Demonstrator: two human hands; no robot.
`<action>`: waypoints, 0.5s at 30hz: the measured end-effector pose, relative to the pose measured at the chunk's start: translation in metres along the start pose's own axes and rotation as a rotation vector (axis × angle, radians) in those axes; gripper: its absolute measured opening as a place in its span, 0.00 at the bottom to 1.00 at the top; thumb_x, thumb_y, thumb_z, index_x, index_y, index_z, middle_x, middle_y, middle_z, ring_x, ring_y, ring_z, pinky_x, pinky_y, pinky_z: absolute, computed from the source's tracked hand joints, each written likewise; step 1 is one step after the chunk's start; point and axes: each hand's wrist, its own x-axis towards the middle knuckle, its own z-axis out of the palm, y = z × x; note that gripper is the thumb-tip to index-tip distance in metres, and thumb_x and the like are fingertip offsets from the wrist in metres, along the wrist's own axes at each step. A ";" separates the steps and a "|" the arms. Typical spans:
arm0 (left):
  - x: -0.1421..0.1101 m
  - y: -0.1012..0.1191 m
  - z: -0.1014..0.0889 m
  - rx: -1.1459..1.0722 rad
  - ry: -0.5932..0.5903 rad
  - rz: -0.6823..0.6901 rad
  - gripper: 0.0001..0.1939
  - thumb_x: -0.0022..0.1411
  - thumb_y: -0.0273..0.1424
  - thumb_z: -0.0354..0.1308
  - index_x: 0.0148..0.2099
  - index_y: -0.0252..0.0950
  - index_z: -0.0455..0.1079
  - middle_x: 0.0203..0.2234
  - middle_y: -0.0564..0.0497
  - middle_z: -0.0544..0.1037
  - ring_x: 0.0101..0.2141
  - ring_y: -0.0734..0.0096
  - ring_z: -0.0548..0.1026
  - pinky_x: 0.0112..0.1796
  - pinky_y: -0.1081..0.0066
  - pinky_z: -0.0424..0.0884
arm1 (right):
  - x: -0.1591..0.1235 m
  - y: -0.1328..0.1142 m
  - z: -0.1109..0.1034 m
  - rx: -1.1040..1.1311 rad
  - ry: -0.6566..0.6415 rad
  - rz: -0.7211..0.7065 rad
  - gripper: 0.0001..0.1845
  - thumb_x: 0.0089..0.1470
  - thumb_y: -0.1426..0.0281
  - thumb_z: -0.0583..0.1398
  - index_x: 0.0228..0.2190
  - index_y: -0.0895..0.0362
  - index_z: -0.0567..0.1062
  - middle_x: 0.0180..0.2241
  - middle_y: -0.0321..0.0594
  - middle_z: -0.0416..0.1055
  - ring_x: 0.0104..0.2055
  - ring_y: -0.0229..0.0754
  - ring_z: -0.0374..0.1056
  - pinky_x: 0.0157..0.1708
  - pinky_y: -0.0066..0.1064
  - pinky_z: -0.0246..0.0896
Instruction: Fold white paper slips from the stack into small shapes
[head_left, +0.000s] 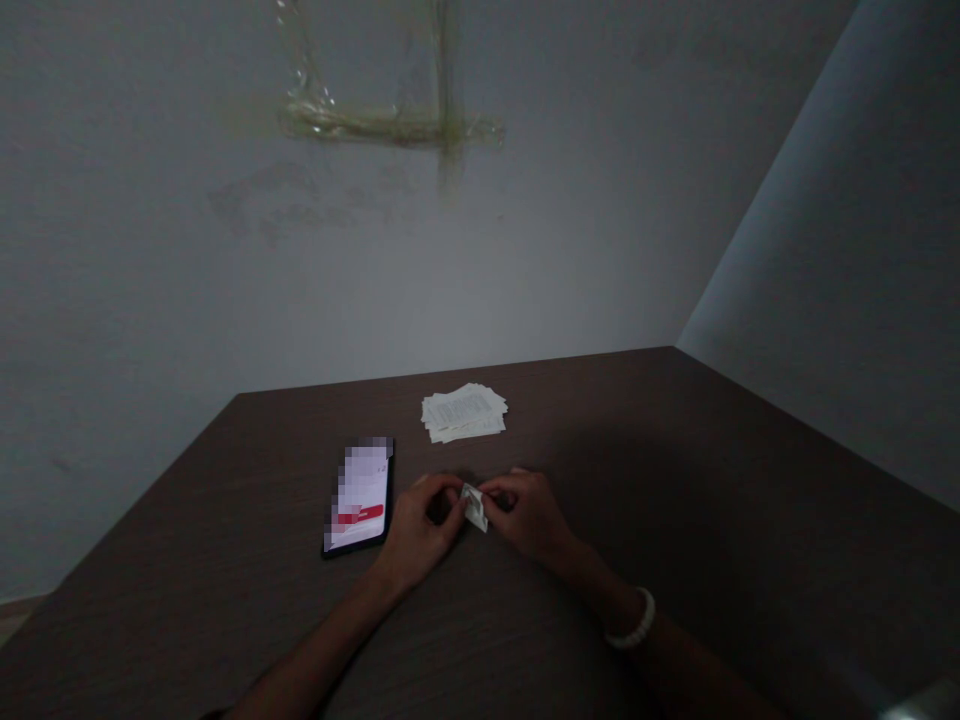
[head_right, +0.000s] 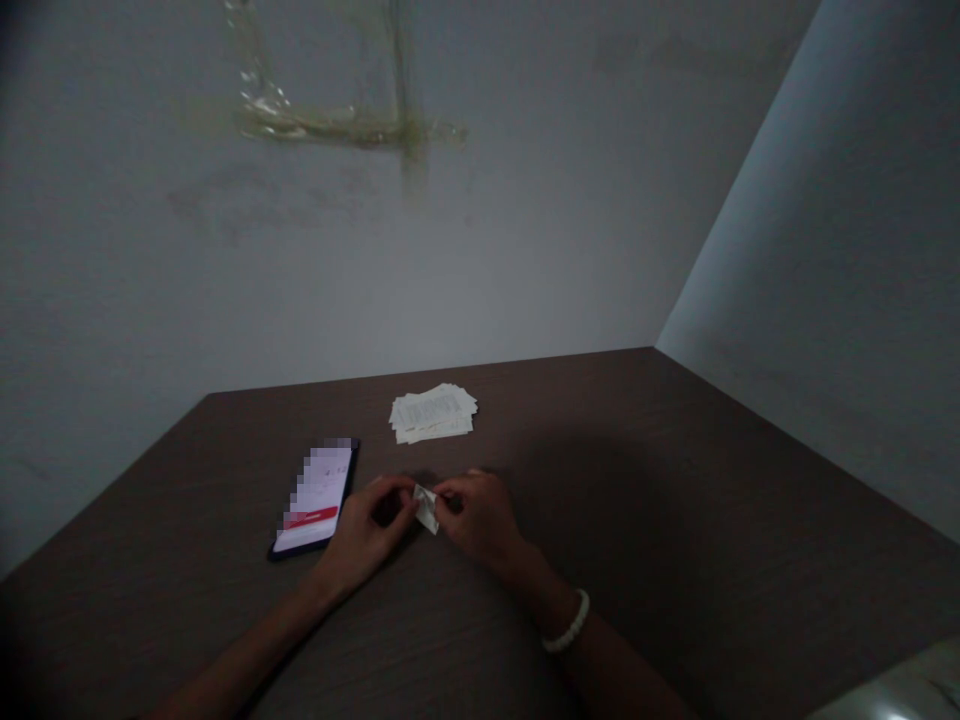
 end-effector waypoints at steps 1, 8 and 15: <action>0.000 -0.001 0.001 0.010 0.014 0.013 0.09 0.59 0.34 0.56 0.39 0.35 0.72 0.28 0.50 0.75 0.29 0.67 0.72 0.32 0.70 0.67 | 0.000 -0.001 -0.001 -0.014 -0.006 -0.006 0.06 0.48 0.73 0.63 0.29 0.53 0.81 0.23 0.36 0.76 0.23 0.36 0.64 0.29 0.28 0.54; -0.001 -0.004 0.001 0.045 0.042 0.054 0.08 0.60 0.35 0.56 0.36 0.36 0.71 0.27 0.51 0.74 0.29 0.67 0.72 0.32 0.69 0.68 | -0.002 -0.002 -0.001 -0.057 -0.022 -0.051 0.07 0.49 0.74 0.62 0.29 0.53 0.81 0.27 0.36 0.78 0.25 0.37 0.66 0.32 0.29 0.55; 0.000 -0.004 -0.002 0.023 0.001 0.036 0.09 0.62 0.32 0.52 0.36 0.35 0.73 0.30 0.49 0.76 0.31 0.66 0.73 0.33 0.70 0.68 | 0.000 0.000 -0.001 0.020 0.007 -0.009 0.07 0.49 0.74 0.62 0.29 0.54 0.81 0.24 0.36 0.77 0.24 0.37 0.66 0.31 0.29 0.56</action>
